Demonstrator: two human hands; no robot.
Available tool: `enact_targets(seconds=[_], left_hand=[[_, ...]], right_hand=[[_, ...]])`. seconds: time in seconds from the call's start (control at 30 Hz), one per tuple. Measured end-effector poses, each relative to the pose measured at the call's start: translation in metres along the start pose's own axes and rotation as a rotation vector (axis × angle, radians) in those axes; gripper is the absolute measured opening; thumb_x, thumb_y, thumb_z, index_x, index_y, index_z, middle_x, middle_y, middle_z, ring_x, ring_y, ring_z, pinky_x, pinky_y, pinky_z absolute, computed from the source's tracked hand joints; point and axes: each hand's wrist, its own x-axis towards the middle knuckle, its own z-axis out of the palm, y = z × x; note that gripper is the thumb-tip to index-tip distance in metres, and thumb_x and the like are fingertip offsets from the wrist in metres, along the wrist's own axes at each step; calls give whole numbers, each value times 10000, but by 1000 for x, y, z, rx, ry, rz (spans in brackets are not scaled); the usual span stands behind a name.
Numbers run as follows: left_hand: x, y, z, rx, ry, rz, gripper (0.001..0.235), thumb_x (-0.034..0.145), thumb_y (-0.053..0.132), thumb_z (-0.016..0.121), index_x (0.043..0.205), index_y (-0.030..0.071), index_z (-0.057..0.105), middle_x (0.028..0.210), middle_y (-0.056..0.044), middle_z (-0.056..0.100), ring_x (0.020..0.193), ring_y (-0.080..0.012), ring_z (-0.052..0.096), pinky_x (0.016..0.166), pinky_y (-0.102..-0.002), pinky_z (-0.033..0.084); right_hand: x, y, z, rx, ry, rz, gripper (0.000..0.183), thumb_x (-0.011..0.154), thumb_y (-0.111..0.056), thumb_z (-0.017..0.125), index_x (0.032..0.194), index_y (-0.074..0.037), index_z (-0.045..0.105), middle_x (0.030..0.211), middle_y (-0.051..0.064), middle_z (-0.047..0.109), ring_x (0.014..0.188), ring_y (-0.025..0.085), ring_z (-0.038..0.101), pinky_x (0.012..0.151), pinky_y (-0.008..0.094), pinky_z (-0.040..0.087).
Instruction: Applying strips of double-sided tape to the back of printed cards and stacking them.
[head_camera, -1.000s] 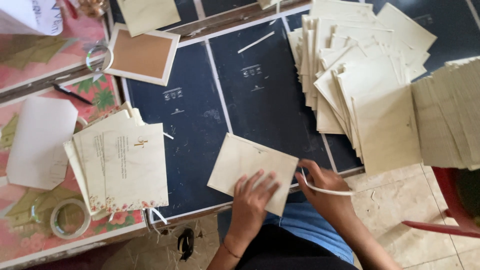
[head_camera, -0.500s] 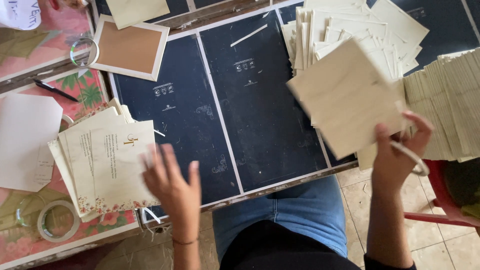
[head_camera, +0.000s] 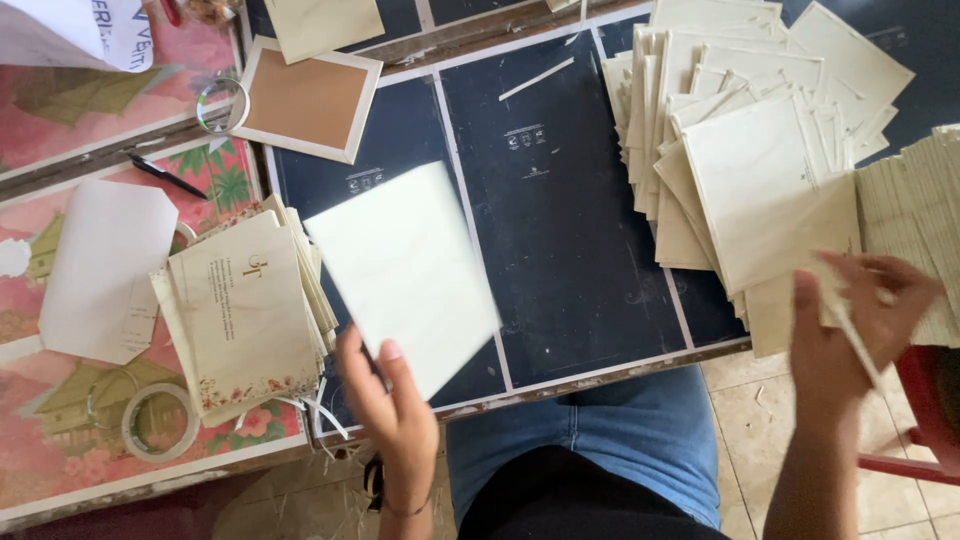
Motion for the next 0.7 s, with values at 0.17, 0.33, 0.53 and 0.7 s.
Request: enact_targets(seconds=[0.17,0.33,0.53,0.7], left_hand=[[-28,-30,73,-358,-217,-157,659,1084,186,583,1644,21,277,1231,-185,614,1041,-257,675,910,-385,580],[-43,-25,93,-179,-429,-201,660,1050,-11,606,1617,-67,274,1242,-310,580,1018,-426,745,816,-456,660],[-50,-26,66,403,-386,84,497,1040,162,722,1516,130,584,1492,-109,501,1247,-342,515,929,-532,443],[-63,-49,49,424,-550,63,80,949,347,859,954,310,789,1354,130,525,1239,-258,392,949,-472,334]], right_hand=[[-22,-50,36,220,-161,38,157,1046,-23,851,1186,-95,838,1332,173,564,1164,331,643,985,433,564],[-47,-102,63,405,-461,162,124,888,-110,861,993,-159,817,1287,123,593,1183,336,641,987,466,581],[-82,-115,86,452,-634,78,107,856,-207,890,914,-198,801,1246,45,633,1080,269,630,890,401,569],[-96,-121,97,439,-727,26,121,844,-233,892,875,-191,783,1245,26,615,1099,272,548,941,436,540]])
